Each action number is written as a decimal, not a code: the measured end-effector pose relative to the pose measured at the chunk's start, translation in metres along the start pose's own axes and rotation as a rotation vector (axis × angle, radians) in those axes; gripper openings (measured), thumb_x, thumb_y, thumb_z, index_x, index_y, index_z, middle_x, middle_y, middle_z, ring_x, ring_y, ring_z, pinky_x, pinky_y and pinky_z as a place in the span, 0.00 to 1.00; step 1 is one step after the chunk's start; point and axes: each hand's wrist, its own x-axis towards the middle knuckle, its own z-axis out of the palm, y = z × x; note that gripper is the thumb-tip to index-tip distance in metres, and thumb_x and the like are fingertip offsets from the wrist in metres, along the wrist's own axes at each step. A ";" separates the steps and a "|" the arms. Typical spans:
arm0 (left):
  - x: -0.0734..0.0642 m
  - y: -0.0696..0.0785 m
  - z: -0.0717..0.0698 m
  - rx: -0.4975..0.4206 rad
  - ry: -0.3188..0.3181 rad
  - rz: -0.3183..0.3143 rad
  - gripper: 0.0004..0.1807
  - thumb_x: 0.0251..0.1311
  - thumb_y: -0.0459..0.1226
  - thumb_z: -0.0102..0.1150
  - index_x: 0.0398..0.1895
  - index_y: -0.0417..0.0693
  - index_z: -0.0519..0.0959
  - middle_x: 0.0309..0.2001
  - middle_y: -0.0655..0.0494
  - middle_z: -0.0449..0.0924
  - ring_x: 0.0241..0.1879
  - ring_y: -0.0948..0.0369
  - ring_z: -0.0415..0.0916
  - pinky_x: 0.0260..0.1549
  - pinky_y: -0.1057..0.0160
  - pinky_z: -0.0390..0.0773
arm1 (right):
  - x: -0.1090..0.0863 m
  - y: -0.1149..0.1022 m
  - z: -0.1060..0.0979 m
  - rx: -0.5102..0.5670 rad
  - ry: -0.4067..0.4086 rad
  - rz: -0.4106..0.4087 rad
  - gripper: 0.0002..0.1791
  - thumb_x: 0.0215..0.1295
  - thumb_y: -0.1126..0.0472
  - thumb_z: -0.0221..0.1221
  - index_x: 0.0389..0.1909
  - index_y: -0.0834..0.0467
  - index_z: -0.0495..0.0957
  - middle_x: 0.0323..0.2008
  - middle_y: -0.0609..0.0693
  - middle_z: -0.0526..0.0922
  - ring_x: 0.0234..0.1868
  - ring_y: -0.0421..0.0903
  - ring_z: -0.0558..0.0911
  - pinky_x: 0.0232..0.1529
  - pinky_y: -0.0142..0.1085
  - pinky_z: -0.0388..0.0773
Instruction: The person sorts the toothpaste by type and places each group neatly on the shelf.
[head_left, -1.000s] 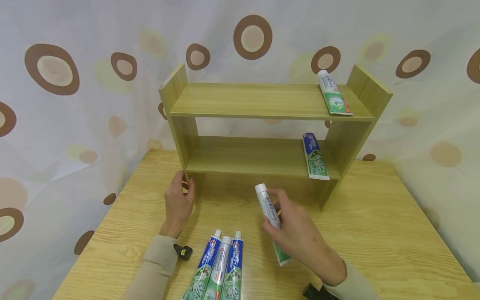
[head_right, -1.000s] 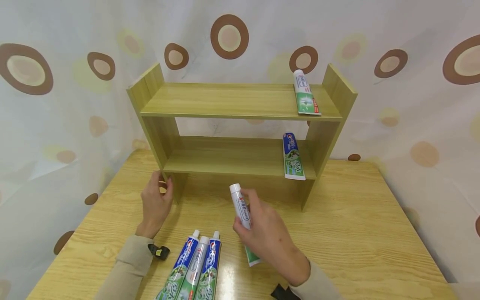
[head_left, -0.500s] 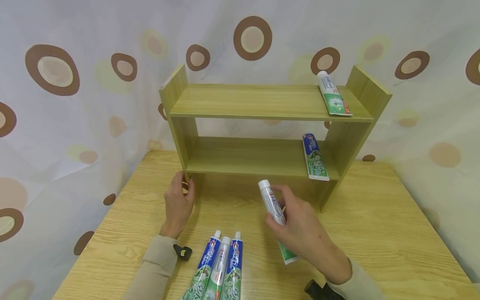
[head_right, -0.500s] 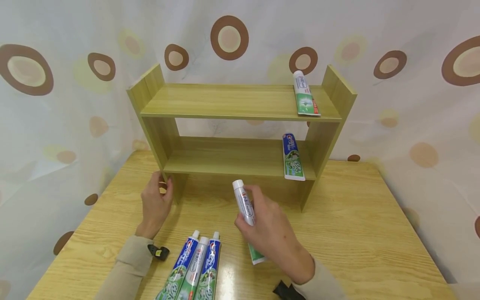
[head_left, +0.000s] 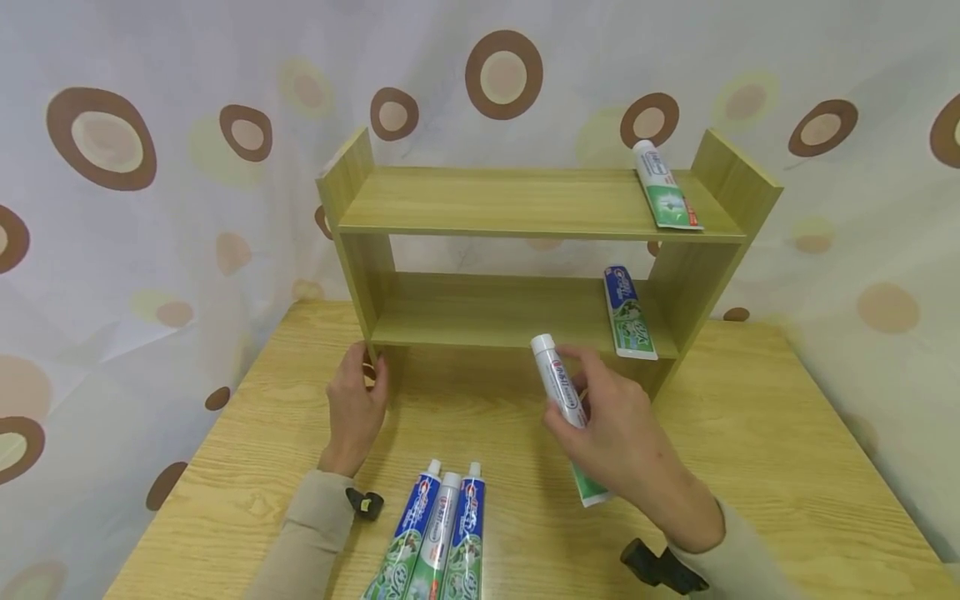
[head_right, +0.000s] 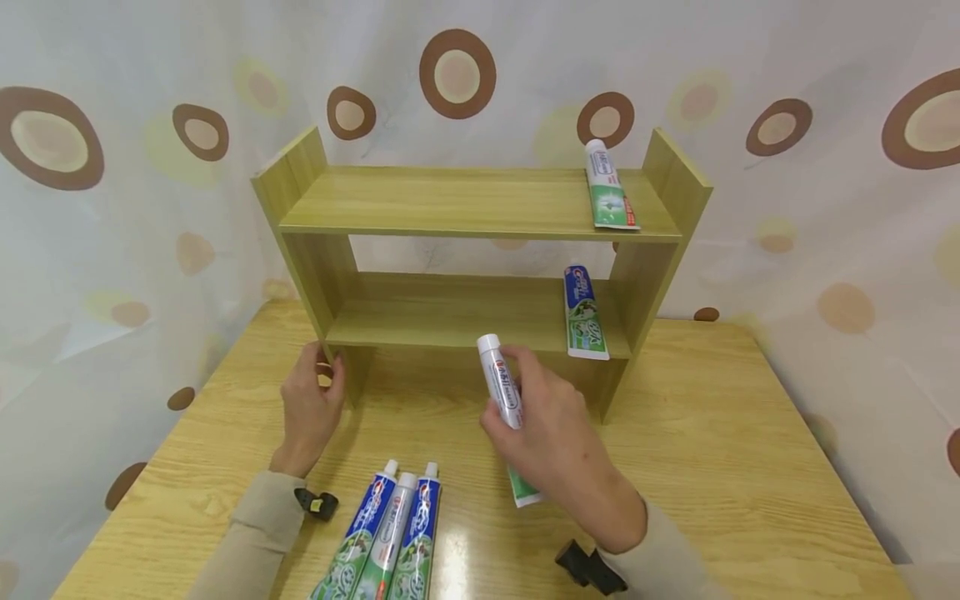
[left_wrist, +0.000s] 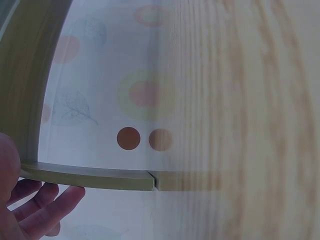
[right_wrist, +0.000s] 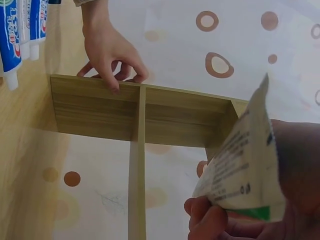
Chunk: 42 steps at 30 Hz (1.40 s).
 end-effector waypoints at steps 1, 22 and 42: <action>0.000 0.000 0.000 -0.001 0.003 0.002 0.11 0.73 0.26 0.63 0.54 0.31 0.77 0.39 0.37 0.85 0.30 0.46 0.85 0.18 0.58 0.85 | 0.001 0.000 -0.001 -0.002 0.004 0.001 0.34 0.66 0.65 0.69 0.72 0.65 0.71 0.41 0.60 0.89 0.29 0.43 0.84 0.22 0.26 0.82; 0.000 -0.001 0.001 -0.004 0.008 0.002 0.09 0.73 0.26 0.63 0.52 0.31 0.77 0.37 0.38 0.84 0.30 0.44 0.84 0.18 0.56 0.84 | 0.016 -0.012 -0.028 -0.011 0.055 -0.049 0.33 0.68 0.65 0.67 0.72 0.65 0.70 0.40 0.62 0.89 0.27 0.44 0.86 0.21 0.28 0.82; 0.000 0.002 -0.001 -0.006 -0.007 -0.002 0.10 0.73 0.26 0.63 0.53 0.32 0.77 0.38 0.38 0.84 0.31 0.49 0.84 0.19 0.56 0.86 | 0.025 -0.022 -0.060 -0.077 0.020 -0.065 0.32 0.69 0.62 0.67 0.71 0.64 0.71 0.40 0.60 0.90 0.27 0.45 0.85 0.21 0.28 0.81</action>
